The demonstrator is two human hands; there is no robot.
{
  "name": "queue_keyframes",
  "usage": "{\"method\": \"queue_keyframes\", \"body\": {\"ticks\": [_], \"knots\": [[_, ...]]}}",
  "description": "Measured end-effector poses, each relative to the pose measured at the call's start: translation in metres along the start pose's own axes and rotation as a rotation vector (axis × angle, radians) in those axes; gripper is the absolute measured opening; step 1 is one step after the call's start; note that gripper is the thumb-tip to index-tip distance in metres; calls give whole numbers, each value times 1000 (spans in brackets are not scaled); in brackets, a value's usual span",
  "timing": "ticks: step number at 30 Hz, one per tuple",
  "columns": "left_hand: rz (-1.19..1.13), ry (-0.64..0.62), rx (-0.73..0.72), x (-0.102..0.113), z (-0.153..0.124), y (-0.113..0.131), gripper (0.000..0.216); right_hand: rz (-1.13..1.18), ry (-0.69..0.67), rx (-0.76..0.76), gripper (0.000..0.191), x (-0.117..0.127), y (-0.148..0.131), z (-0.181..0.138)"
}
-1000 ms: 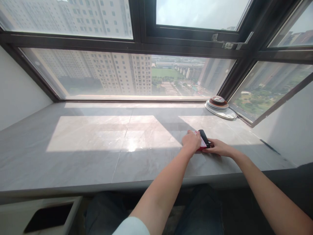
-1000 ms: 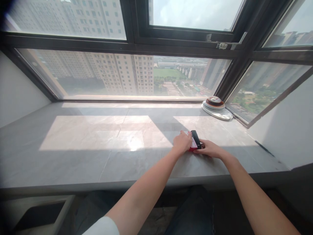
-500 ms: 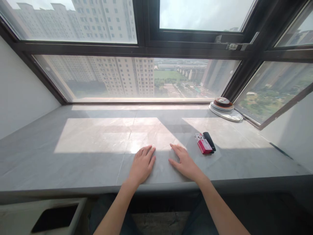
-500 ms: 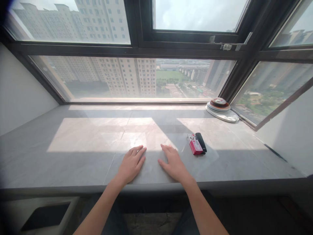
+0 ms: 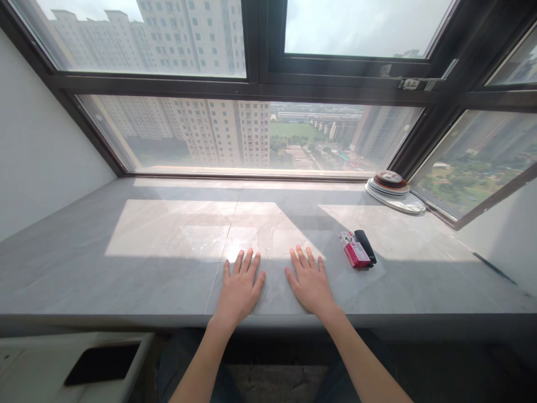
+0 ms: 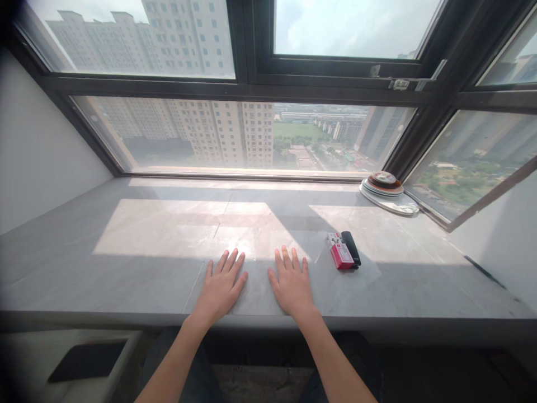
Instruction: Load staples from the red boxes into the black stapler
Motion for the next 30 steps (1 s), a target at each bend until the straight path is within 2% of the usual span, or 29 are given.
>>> {"method": "queue_keyframes", "body": {"ticks": [30], "knots": [[-13,16,16,2,-7,-1,55,-15,32,8,62,-1,0,-5]]}}
Point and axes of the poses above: each hand's wrist, its own z-axis towards the middle knuckle, its own x-axis out of the back of the hand, y = z × x, the point moved 5 cm from there along z, towards the middle knuckle, and after that the axes turned 8 degrees about -z, right-handed, at the moved point
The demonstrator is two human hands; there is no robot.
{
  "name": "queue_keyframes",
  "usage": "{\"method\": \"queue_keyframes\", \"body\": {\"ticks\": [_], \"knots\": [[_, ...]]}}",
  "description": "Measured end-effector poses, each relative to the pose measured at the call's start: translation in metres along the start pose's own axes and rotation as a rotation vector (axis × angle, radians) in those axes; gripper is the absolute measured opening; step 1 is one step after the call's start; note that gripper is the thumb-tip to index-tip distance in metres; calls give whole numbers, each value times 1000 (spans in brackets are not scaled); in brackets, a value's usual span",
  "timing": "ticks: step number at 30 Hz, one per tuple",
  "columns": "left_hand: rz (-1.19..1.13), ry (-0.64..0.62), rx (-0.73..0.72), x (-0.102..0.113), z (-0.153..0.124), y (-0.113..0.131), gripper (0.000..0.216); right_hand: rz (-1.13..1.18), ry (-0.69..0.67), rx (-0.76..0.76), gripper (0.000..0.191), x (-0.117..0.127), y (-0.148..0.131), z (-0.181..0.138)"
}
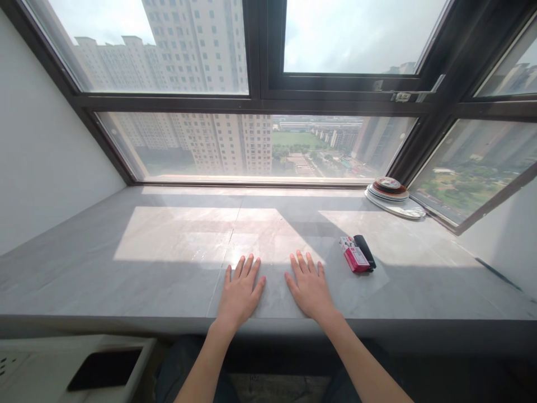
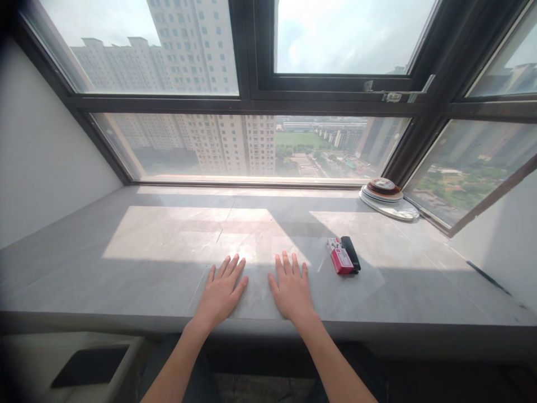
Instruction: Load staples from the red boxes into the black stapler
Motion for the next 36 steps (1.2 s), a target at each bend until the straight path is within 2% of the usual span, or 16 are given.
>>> {"method": "queue_keyframes", "body": {"ticks": [8,17,36], "knots": [[-50,9,8,1,1,2,55,12,-16,-2,63,2,0,-1],[12,9,4,-7,10,3,55,14,-9,-10,65,-4,2,0],[-37,45,-12,2,13,3,50,28,-14,-10,64,1,3,-2]]}}
Point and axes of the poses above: each hand's wrist, its own z-axis towards the middle knuckle, its own x-axis out of the back of the hand, y = z × x, the point moved 5 cm from there along z, towards the middle knuckle, and after that the axes turned 8 degrees about -z, right-handed, at the moved point
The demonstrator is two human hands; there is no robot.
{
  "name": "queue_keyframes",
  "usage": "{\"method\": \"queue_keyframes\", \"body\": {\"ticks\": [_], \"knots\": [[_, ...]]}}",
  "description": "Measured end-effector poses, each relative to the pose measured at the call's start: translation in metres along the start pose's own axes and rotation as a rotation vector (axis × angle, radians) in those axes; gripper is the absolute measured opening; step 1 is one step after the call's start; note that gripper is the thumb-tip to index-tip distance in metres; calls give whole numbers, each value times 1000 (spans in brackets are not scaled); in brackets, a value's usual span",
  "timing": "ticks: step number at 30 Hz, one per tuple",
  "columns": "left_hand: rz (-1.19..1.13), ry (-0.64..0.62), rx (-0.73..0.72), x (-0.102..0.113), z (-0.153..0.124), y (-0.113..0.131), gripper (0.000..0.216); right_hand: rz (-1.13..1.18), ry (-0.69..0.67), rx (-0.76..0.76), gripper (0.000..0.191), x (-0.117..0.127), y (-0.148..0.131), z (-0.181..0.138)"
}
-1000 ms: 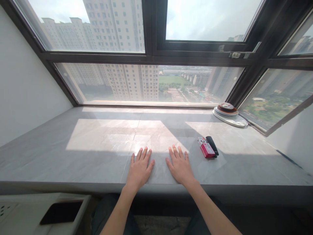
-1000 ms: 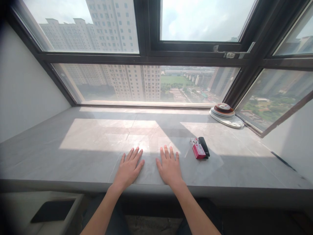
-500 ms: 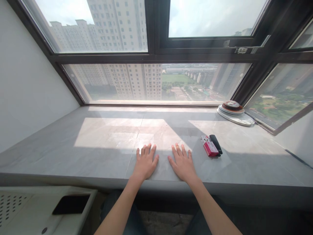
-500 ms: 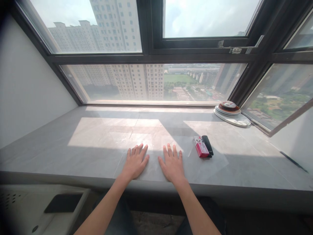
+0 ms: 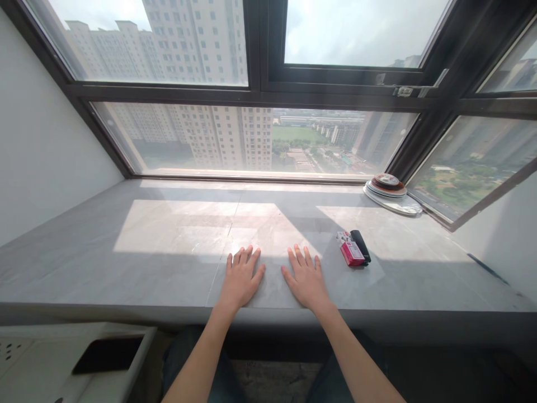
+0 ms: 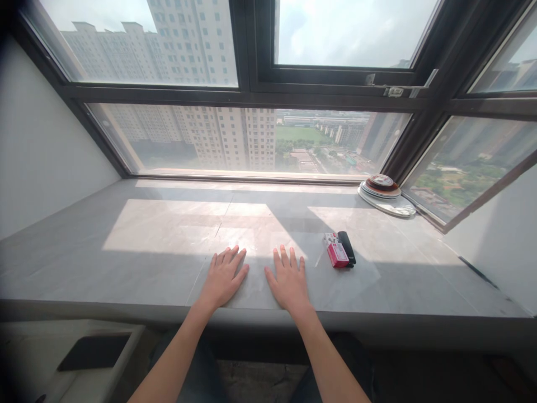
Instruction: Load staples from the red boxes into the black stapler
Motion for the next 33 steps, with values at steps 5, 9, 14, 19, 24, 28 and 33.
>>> {"method": "queue_keyframes", "body": {"ticks": [5,9,14,19,24,28,33], "knots": [[-14,-32,-30,-2,1,0,54,5,-4,-3,64,1,0,0],[-16,-58,-48,-3,2,1,58,12,-7,-8,64,2,0,1],[-13,-67,-43,-2,2,0,57,16,-14,-10,64,2,0,1],[-20,-65,-42,0,1,0,56,10,3,-12,64,2,0,1],[-66,-56,-44,0,3,-1,53,17,-11,-12,64,2,0,2],[-263,-10,-36,18,3,6,40,19,-20,-12,64,3,0,1],[-684,155,-82,74,-42,43,37,25,-19,-10,64,2,1,1]]}}
Point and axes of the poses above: each hand's wrist, its own z-axis towards the middle knuckle, its own x-axis out of the back of the hand, y = z × x, the point moved 5 cm from there along z, towards the middle knuckle, and after that the axes turned 8 degrees about -z, right-handed, at the moved point
